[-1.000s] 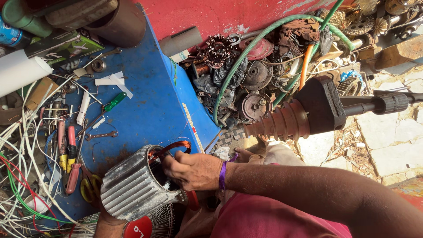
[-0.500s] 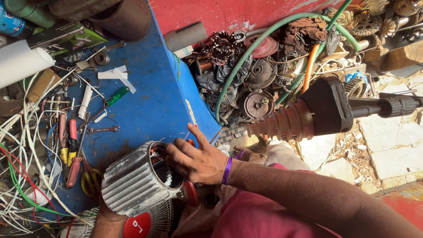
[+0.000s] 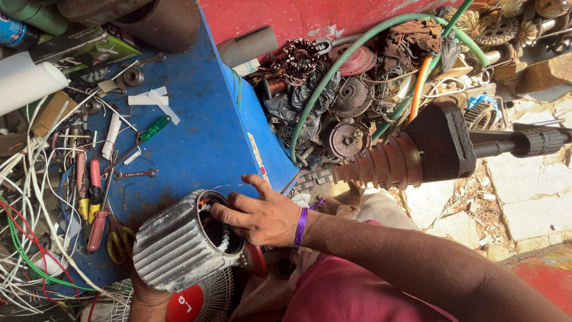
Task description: The person winds a copper wire coil into the slots of a cylindrical motor stator. They hold the stator with one hand and feed the wire into the slots with the other, occasionally adjusting the wire and rotating the stator to access different slots.
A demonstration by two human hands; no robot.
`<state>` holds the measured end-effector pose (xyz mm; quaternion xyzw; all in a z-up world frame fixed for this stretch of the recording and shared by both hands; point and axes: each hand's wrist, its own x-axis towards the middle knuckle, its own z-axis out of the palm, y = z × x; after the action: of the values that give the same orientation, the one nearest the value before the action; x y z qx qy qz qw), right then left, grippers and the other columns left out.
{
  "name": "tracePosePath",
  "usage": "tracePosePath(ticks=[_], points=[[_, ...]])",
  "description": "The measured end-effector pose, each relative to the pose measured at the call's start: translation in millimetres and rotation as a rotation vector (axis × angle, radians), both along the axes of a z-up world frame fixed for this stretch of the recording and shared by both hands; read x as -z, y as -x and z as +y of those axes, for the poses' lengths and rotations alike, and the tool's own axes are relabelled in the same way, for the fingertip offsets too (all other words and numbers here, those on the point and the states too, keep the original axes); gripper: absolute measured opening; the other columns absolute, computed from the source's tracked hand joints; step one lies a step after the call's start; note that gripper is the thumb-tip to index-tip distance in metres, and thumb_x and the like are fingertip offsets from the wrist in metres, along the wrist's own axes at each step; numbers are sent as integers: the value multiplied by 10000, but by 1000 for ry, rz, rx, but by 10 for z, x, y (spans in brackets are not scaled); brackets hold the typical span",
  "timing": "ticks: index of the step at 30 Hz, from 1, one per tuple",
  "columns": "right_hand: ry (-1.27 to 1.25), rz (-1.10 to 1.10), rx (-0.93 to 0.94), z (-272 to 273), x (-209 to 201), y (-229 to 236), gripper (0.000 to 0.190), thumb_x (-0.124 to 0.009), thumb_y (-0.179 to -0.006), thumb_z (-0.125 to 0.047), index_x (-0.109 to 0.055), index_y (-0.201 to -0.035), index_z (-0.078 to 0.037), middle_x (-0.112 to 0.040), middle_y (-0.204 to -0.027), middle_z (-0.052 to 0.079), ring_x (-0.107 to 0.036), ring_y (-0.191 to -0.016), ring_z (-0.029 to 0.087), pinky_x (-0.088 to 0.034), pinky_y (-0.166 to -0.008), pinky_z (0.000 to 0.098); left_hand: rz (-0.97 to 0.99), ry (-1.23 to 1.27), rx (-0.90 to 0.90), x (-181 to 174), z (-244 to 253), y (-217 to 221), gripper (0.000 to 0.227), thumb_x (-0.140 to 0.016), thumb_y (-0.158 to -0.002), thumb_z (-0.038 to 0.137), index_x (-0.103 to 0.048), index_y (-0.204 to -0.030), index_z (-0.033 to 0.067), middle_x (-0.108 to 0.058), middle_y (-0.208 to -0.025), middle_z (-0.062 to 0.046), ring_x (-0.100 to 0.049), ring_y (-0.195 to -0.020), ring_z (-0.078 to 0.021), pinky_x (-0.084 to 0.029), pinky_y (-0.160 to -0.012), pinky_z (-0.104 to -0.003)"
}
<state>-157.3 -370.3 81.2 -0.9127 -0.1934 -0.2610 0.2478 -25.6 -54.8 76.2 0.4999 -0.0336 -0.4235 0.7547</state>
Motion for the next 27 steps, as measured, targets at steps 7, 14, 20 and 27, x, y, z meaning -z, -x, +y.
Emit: tracePosePath(ticks=[7, 14, 20, 27], points=[[21, 8, -54, -40, -4, -46, 266, -743, -835, -244, -818, -1084, -187, -521, -1528, 8, -583, -1240, 212, -371, -1176, 639, -1472, -498, 318, -60, -7, 38, 364, -618, -1018, 289, -627, -1348, 137, -690, -1351, -31, -697, -1225, -182, -592, -1053, -329], [11, -33, -67, -51, 81, -117, 223, -734, -886, -257, -814, -1087, -203, -521, -1514, 30, -560, -1273, 201, -347, -1194, 658, -1621, -1034, 248, -97, 279, 154, 451, -737, -886, 377, -695, -1244, 106, -694, -1295, -73, -683, -1191, -289, -561, -1022, -399], [119, -68, -138, -141, 69, -174, 141, -729, -878, -266, -803, -960, -178, -536, -1467, 57, -537, -1297, 224, -350, -1180, 658, -1870, -996, 50, -215, -70, 319, 463, -723, -893, 359, -655, -1251, 73, -648, -1302, -160, -617, -1252, -394, -477, -1116, -554], [154, -127, -182, -285, 124, -209, 130, -725, -752, -299, -783, -837, -219, -529, -1462, 35, -504, -1278, 238, -372, -1185, 613, -1594, -1010, 56, 2, 188, 481, 437, -760, -902, 307, -679, -1282, 105, -673, -1343, -115, -641, -1296, -344, -536, -1108, -475]])
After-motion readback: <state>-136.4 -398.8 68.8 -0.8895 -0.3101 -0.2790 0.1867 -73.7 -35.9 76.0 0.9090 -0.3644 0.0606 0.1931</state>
